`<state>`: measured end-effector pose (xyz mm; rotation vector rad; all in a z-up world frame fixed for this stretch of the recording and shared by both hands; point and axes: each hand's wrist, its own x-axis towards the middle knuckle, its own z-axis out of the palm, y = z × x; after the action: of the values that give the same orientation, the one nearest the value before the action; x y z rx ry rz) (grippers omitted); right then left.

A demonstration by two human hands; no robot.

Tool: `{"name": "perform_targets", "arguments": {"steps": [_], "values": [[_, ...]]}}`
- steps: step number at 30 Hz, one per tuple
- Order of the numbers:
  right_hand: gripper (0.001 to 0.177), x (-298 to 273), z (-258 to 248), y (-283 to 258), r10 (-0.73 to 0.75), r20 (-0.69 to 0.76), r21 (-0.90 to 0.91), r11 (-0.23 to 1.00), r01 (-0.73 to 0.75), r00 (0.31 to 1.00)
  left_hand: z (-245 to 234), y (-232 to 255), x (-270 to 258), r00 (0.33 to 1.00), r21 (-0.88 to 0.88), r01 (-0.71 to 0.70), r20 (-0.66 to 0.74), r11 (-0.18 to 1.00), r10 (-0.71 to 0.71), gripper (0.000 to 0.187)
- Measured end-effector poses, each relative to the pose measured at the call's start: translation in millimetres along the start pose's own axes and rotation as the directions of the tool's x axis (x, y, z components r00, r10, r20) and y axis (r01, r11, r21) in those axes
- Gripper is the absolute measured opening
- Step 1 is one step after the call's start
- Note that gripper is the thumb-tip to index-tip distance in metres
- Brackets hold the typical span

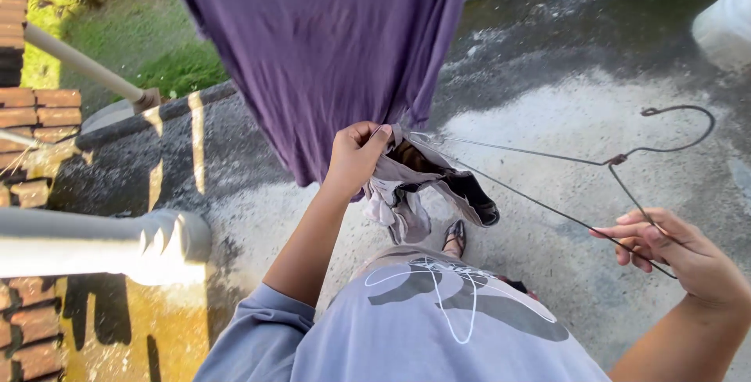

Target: Hang wet laundry on hangers and a clothesline to dry outdoors.

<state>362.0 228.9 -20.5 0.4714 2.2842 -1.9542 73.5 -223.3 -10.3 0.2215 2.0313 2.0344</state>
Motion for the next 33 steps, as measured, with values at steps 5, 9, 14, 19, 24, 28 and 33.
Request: {"name": "perform_targets", "arguments": {"steps": [5,9,14,19,24,28,33], "values": [[0.034,-24.9,32.4,32.3,-0.092,0.143,0.007,0.996,0.091,0.985,-54.9,6.8,-59.8,0.997,-0.021,-0.048,0.059,0.999,0.049,0.025],[0.032,-33.0,71.6,15.4,-0.050,0.110,0.010,0.999,0.050,0.993,-93.1,3.7,-93.5,0.986,-0.016,-0.050,0.158,0.999,0.052,0.022],[0.031,-20.1,87.3,32.4,-0.051,0.232,0.059,0.998,0.038,0.971,-124.0,40.3,-132.4,0.961,0.053,-0.013,0.276,0.998,-0.002,0.020],[0.029,30.5,89.1,62.3,-0.151,0.450,0.264,0.964,0.030,0.880,-139.8,62.8,-152.0,0.942,0.133,-0.024,0.334,0.991,-0.022,0.021],[0.035,77.5,117.7,64.7,-0.338,0.554,0.494,0.869,0.026,0.761,-146.8,70.8,-159.9,0.945,-0.064,-0.062,0.319,0.996,0.079,0.023],[0.036,97.2,148.8,60.5,-0.372,0.589,0.540,0.842,-0.007,0.718,-137.4,79.5,-171.2,0.954,-0.298,0.074,0.298,0.952,0.019,0.029],[0.036,118.2,172.7,45.6,-0.459,0.625,0.625,0.779,-0.052,0.631,-131.9,53.0,-165.1,0.955,-0.213,-0.282,0.028,0.935,0.294,0.036]]}}
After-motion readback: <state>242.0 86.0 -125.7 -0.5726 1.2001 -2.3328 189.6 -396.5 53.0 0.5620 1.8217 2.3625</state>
